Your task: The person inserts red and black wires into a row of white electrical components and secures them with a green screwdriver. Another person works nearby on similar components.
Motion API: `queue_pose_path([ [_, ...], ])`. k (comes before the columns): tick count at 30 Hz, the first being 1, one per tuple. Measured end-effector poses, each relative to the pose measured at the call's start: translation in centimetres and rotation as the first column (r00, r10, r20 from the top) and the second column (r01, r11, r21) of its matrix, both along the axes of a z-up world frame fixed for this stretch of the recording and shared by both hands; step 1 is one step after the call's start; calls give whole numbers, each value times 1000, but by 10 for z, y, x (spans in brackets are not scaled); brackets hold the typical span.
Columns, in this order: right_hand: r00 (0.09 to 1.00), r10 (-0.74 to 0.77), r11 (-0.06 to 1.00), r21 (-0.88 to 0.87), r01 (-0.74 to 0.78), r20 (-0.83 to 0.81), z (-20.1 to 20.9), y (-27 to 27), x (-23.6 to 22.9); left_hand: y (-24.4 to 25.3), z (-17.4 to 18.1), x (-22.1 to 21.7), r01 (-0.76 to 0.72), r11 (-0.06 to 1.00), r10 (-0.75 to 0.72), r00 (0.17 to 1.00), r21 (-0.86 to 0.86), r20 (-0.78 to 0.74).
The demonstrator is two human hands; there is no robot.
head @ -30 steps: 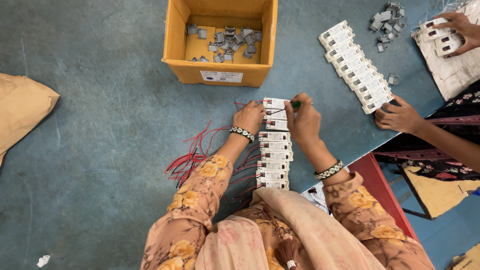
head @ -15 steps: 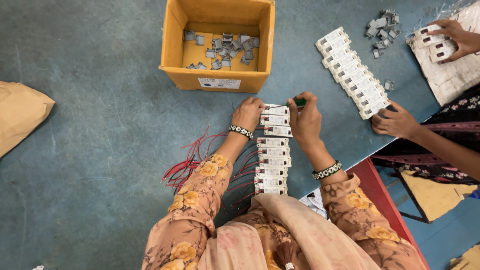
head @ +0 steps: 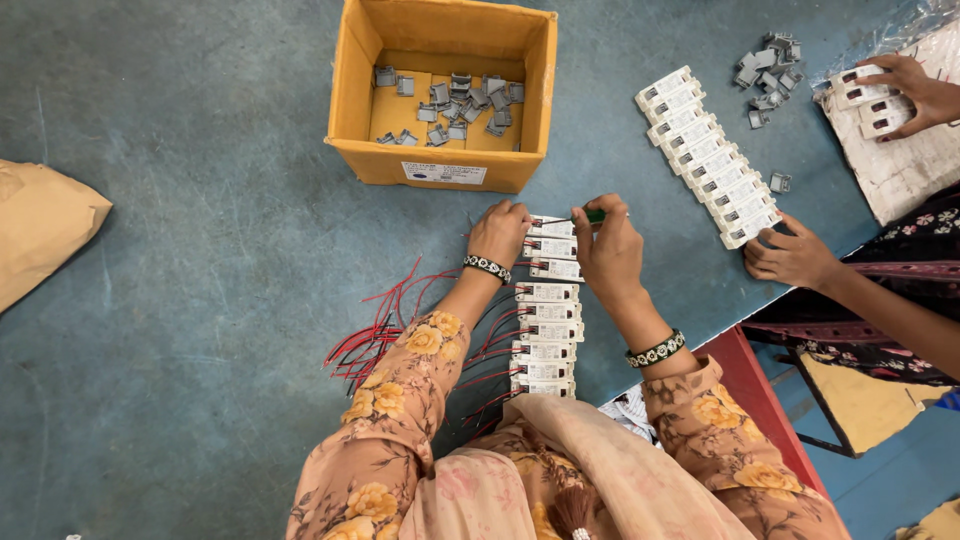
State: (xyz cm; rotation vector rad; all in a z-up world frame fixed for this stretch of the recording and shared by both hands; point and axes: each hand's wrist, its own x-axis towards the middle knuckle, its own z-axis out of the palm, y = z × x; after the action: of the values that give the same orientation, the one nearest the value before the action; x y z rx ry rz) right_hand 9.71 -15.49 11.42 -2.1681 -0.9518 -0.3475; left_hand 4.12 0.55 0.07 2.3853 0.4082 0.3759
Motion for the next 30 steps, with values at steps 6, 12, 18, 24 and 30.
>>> queue_pose_path([
  [6, 998, 19, 999, -46, -16, 67, 1, 4, 0, -1, -4, 2, 6, 1000, -6, 1000, 23, -6],
  [12, 996, 21, 999, -37, -18, 81, 2, 4, -1, -4, -6, 7, 8, 996, -8, 1000, 87, 2],
  [18, 995, 40, 998, -41, -36, 96, 4, 6, -5, -5, -11, 9, 11, 978, -9, 1000, 208, -12],
  [24, 994, 62, 998, -36, -59, 88, 2, 7, -6, -9, -18, 17, 48, 956, -44, 999, 290, -19],
  [30, 999, 11, 1000, 0, -11, 44, -11, 1, -4, 2, -11, 23, 143, 976, -115, 979, 166, -168],
])
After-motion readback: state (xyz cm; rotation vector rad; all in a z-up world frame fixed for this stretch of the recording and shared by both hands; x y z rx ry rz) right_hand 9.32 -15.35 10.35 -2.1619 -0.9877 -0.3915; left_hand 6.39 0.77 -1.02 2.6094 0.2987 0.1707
